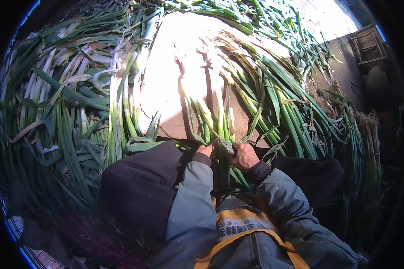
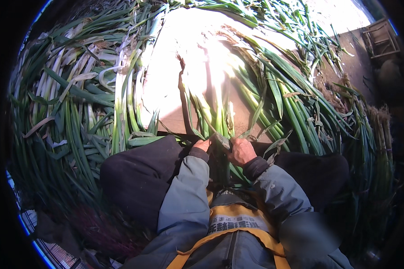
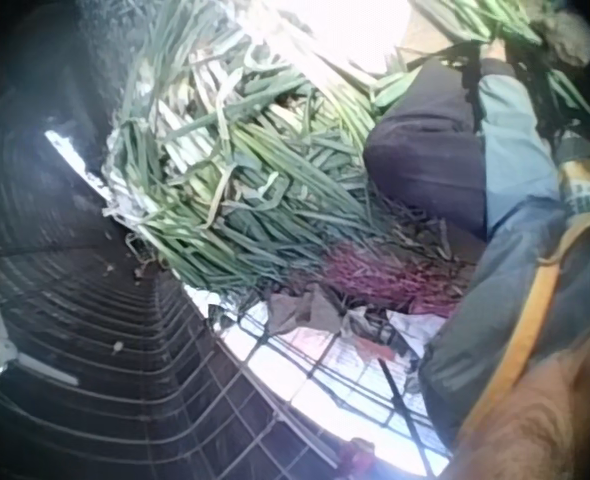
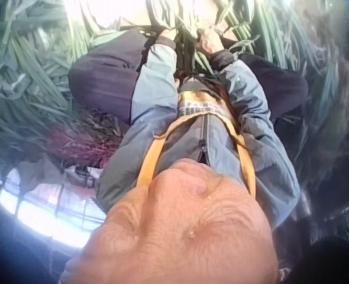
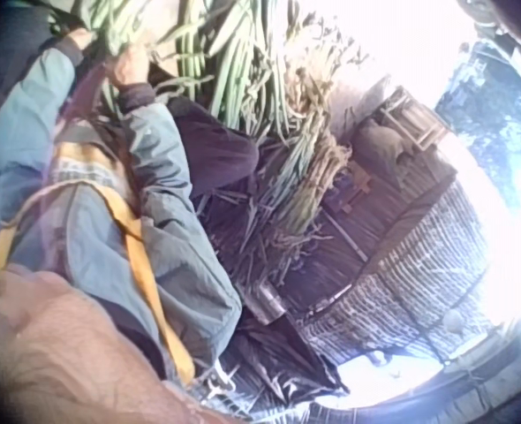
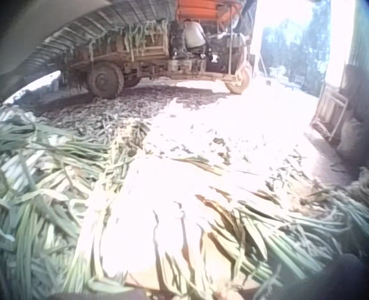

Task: The person sits on the ground and uses a knife to trim the ends of long green vegetables, likely scallions or leeks. They repeatedly pick up stalks, cut the tips, and place the trimmed pieces aside on a pile.

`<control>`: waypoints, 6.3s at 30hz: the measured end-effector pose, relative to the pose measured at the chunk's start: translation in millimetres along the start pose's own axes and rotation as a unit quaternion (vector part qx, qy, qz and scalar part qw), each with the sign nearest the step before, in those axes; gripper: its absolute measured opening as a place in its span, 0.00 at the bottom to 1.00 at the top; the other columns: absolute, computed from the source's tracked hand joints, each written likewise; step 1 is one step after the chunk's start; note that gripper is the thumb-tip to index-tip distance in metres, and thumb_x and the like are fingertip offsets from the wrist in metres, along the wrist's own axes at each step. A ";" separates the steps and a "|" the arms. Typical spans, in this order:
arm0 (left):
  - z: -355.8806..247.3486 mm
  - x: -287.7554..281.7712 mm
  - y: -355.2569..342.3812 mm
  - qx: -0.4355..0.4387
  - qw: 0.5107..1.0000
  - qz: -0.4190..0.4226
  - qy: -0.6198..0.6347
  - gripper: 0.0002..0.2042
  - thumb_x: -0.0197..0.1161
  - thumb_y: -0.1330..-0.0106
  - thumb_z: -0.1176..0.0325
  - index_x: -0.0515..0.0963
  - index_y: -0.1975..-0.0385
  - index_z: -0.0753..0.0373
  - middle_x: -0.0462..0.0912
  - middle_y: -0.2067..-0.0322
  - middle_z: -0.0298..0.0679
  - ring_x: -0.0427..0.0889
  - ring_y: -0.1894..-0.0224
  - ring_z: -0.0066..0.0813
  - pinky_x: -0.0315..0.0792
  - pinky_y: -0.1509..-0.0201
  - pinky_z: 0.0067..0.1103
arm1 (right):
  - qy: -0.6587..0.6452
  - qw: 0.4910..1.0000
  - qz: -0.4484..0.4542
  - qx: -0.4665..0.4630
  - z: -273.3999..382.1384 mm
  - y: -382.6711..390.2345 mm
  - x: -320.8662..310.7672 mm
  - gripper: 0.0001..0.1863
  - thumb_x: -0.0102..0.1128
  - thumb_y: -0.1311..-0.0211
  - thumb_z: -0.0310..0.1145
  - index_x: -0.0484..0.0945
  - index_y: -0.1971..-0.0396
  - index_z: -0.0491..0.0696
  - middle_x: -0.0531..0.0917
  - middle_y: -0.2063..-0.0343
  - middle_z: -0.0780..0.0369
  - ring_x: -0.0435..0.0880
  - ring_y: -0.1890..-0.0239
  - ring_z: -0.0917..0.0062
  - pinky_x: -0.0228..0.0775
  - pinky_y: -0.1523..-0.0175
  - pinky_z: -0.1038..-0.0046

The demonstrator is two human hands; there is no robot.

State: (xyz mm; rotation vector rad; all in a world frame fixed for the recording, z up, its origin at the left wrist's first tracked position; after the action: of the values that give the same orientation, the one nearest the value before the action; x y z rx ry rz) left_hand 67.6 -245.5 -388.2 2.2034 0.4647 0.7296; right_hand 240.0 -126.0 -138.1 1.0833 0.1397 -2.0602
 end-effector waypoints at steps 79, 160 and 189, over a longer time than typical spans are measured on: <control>-70.2 99.3 61.1 0.047 0.964 -0.012 -0.263 0.31 0.68 0.38 0.47 0.76 0.46 0.68 0.80 0.48 0.45 0.77 0.46 0.33 0.70 0.40 0.25 | 0.030 0.989 -0.102 0.105 -75.0 -212.7 -89.5 0.22 0.67 0.47 0.44 0.80 0.77 0.35 0.82 0.76 0.42 0.85 0.68 0.50 0.77 0.58 0.58; -147.6 153.6 97.7 0.007 0.985 0.120 0.126 0.20 0.68 0.34 0.69 0.75 0.44 0.66 0.83 0.53 0.40 0.84 0.54 0.33 0.78 0.48 0.29 | -0.244 0.941 -0.108 0.210 -75.8 -94.9 -71.3 0.23 0.71 0.46 0.46 0.84 0.70 0.37 0.83 0.79 0.58 0.80 0.78 0.77 0.73 0.67 0.71; -685.1 40.8 420.3 0.513 0.689 -0.225 -0.459 0.18 0.69 0.34 0.69 0.76 0.47 0.69 0.82 0.56 0.38 0.80 0.56 0.26 0.73 0.50 0.22 | -0.030 0.962 -0.239 0.131 -121.7 -36.9 -87.0 0.26 0.71 0.50 0.44 0.78 0.56 0.43 0.84 0.65 0.45 0.82 0.58 0.48 0.74 0.53 0.54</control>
State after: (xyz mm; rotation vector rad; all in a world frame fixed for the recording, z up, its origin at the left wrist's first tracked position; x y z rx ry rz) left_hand -291.0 -121.7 321.6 2.8201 0.9403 -1.2110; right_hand 322.0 2.7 -159.6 1.2340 0.1070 -2.5993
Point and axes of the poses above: each hand's wrist, its own y-axis away from the middle knuckle, its own x-axis out of the palm, z = x × y, the point moved 2 cm from there along -y, towards the middle knuckle
